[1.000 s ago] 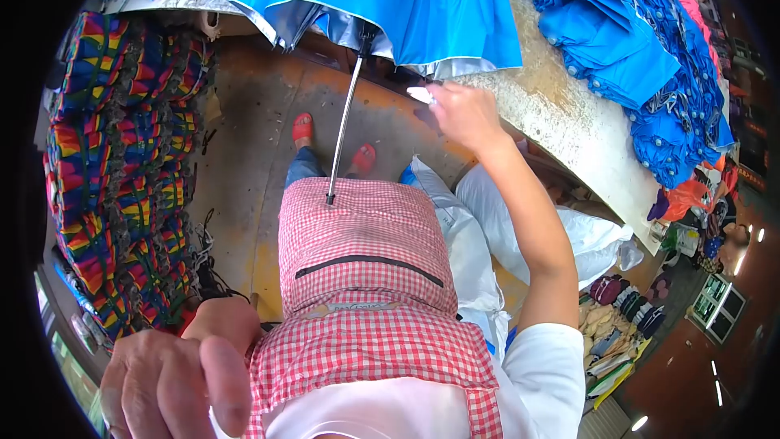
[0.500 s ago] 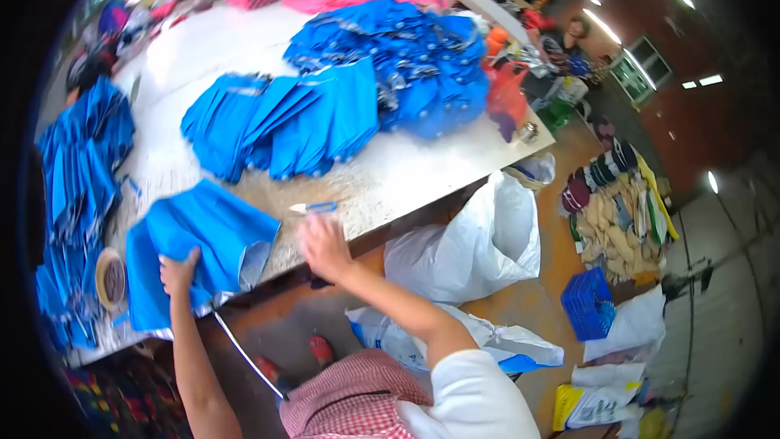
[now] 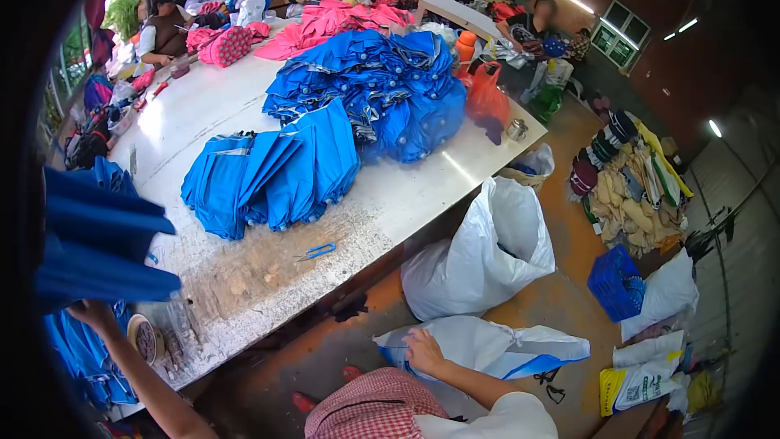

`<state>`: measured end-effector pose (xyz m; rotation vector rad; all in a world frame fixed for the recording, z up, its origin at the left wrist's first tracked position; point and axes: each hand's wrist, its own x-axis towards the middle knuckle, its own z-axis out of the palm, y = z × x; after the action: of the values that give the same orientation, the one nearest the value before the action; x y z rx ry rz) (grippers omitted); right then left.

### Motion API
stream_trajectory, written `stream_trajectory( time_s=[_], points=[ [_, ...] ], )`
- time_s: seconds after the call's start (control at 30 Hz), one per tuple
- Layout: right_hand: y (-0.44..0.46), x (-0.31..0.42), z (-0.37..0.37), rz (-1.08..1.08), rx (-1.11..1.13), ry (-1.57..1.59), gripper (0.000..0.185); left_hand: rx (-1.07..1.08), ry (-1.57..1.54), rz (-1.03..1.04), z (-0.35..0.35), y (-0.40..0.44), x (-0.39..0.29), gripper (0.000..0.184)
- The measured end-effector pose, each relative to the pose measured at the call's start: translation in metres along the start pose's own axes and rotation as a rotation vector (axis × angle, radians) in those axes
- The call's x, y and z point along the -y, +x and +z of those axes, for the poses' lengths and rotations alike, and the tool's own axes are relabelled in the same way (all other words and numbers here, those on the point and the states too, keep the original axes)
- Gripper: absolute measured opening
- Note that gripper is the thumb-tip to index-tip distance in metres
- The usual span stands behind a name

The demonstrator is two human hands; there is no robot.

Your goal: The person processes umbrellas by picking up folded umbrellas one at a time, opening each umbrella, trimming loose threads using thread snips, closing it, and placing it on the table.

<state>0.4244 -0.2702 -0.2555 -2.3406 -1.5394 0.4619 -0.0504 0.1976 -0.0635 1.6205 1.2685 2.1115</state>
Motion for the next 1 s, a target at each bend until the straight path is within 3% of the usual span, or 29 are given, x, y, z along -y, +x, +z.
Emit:
stream_trajectory(
  time_s=[0.1, 0.13, 0.17, 0.2, 0.23, 0.27, 0.3, 0.37, 0.4, 0.43, 0.47, 0.53, 0.63, 0.73, 0.93, 1.0],
  points=[
    [0.035, 0.043, 0.001, -0.203, -0.071, 0.117, 0.025, 0.131, -0.057, -0.197, 0.033, -0.11, 0.12, 0.044],
    [0.044, 0.059, -0.004, -0.268, -0.107, 0.145, 0.026, 0.115, -0.381, -0.53, 0.046, -0.146, 0.122, 0.045],
    [0.058, 0.076, -0.015, -0.335, -0.153, 0.17, 0.026, 0.202, 0.039, -0.097, 0.057, -0.176, 0.079, 0.045],
    [0.073, 0.092, -0.032, -0.402, -0.2, 0.19, 0.026, 0.438, 0.309, 0.174, 0.034, -0.189, 0.09, 0.048],
    [0.082, 0.107, -0.055, -0.429, -0.29, 0.272, 0.026, 0.557, 0.076, -0.026, 0.026, -0.197, 0.045, 0.046],
    [0.088, 0.123, -0.081, -0.454, -0.368, 0.352, 0.026, 0.644, 0.118, -0.081, 0.006, -0.209, 0.027, 0.045],
    [0.09, 0.135, -0.104, -0.483, -0.443, 0.433, 0.027, 0.726, 0.286, 0.285, -0.018, -0.219, -0.008, 0.045],
    [0.082, 0.164, -0.14, -0.434, -0.257, 0.613, 0.025, 1.097, -0.164, -0.172, -0.017, -0.204, -0.151, 0.034],
    [0.078, 0.173, -0.146, -0.408, -0.167, 0.706, 0.025, 1.256, -0.267, -0.339, -0.043, -0.233, -0.144, 0.028],
    [0.075, 0.178, -0.139, -0.511, -0.096, 0.79, 0.024, 1.367, -0.22, -0.499, -0.057, -0.257, -0.144, 0.028],
    [0.065, 0.186, -0.139, -0.461, 0.093, 0.827, 0.022, 1.421, -0.138, -0.639, -0.063, -0.283, -0.141, 0.027],
    [0.055, 0.182, -0.121, -0.677, 0.372, 0.842, 0.019, 1.422, -0.022, -0.828, -0.069, -0.316, -0.139, 0.027],
    [0.055, 0.183, -0.108, -0.858, 0.349, 0.883, 0.019, 1.377, 0.048, -0.961, -0.073, -0.338, -0.141, 0.026],
    [0.065, 0.189, -0.116, -0.774, 0.623, 0.815, 0.019, 1.367, 0.036, -0.987, -0.075, -0.355, -0.143, 0.025],
    [0.066, 0.199, -0.081, -0.51, 0.513, 0.779, 0.018, 1.394, -0.061, -0.929, -0.097, -0.385, -0.162, 0.024],
    [0.082, 0.206, -0.095, -0.518, 0.769, 0.653, 0.018, 1.365, -0.087, -0.936, -0.11, -0.391, -0.174, 0.023]
  ],
)
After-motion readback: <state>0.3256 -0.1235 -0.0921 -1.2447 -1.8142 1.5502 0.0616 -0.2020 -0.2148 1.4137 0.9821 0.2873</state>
